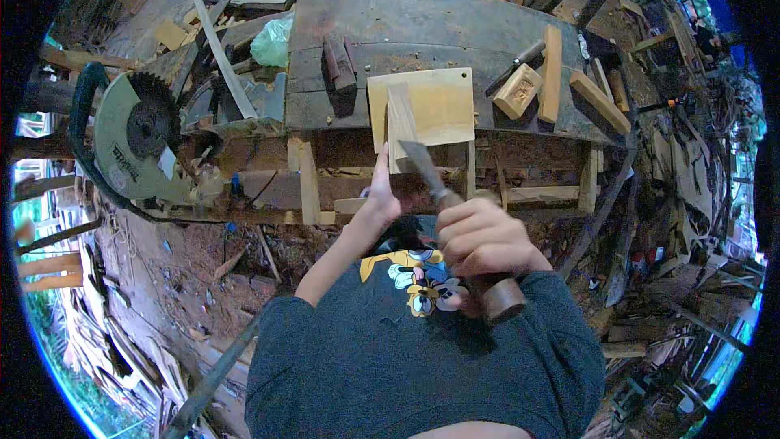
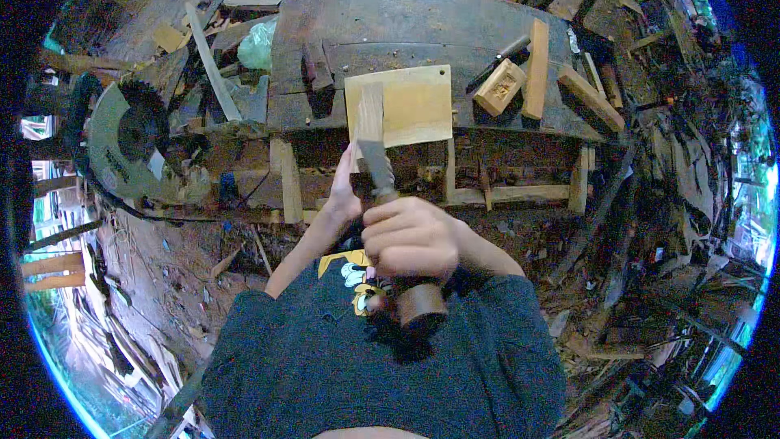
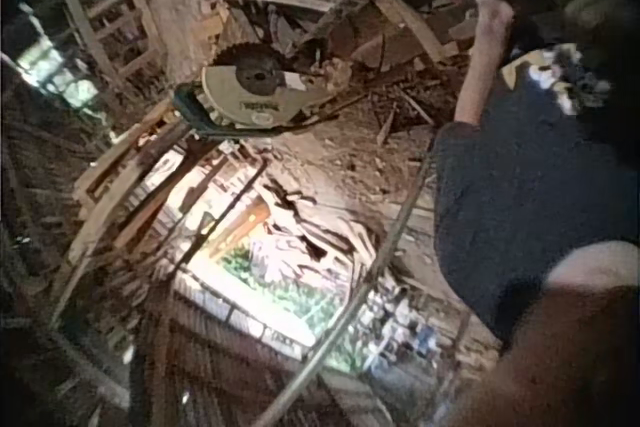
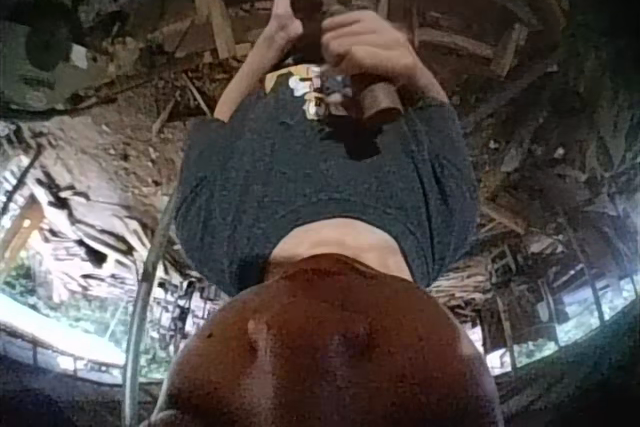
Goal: The person shapes a piece of wood with a hand chisel, arranges wooden blocks on the workbench, and cuts into a wooden piece with a handsaw.
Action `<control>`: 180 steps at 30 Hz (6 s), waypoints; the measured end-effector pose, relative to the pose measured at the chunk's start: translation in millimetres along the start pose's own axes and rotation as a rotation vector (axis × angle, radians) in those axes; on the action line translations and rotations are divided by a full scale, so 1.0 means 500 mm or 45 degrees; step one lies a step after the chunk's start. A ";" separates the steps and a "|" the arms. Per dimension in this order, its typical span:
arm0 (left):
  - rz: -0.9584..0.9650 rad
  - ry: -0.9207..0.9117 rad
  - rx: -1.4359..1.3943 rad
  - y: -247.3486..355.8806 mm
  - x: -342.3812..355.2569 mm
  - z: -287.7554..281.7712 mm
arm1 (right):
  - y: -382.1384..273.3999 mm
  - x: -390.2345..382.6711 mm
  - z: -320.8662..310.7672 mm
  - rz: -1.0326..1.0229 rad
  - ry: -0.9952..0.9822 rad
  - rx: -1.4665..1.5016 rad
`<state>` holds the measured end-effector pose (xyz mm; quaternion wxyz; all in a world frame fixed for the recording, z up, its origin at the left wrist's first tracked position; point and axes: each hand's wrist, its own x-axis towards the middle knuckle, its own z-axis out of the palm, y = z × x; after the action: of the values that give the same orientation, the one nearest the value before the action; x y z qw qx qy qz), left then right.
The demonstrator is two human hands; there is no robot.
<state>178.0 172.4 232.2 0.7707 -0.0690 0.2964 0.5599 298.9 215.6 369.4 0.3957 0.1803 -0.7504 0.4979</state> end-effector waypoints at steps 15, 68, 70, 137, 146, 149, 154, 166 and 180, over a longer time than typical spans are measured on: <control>-0.086 0.193 -0.211 -0.040 -0.014 -0.041 | -0.022 -0.023 0.056 0.194 0.234 0.131; -0.139 0.190 0.006 -0.027 -0.033 -0.022 | 0.051 -0.043 0.126 0.639 0.582 -0.933; -0.005 0.214 0.066 -0.026 -0.036 -0.011 | 0.124 -0.078 0.109 0.578 0.634 -0.644; 0.000 0.166 -0.270 -0.025 0.002 -0.052 | 0.124 -0.063 0.078 0.365 0.579 -0.214; -0.032 0.006 -0.383 -0.022 0.009 -0.058 | 0.193 -0.042 0.064 0.832 0.773 -0.647; -0.033 0.187 -0.303 -0.008 -0.007 -0.030 | 0.222 -0.103 0.041 0.488 0.701 -0.307; -0.084 -0.013 -0.286 0.004 0.002 -0.049 | 0.303 -0.051 0.003 1.025 0.653 -0.835; -0.099 0.198 -0.337 0.021 -0.011 -0.017 | 0.304 -0.085 0.003 1.035 0.754 -0.659; -0.058 0.091 -0.465 0.000 -0.008 -0.024 | 0.189 -0.057 0.020 0.424 0.800 -0.244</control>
<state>172.7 163.8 224.8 0.7468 -0.2343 0.2152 0.5840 249.7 244.6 288.4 0.5354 -0.1439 -0.6547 0.5139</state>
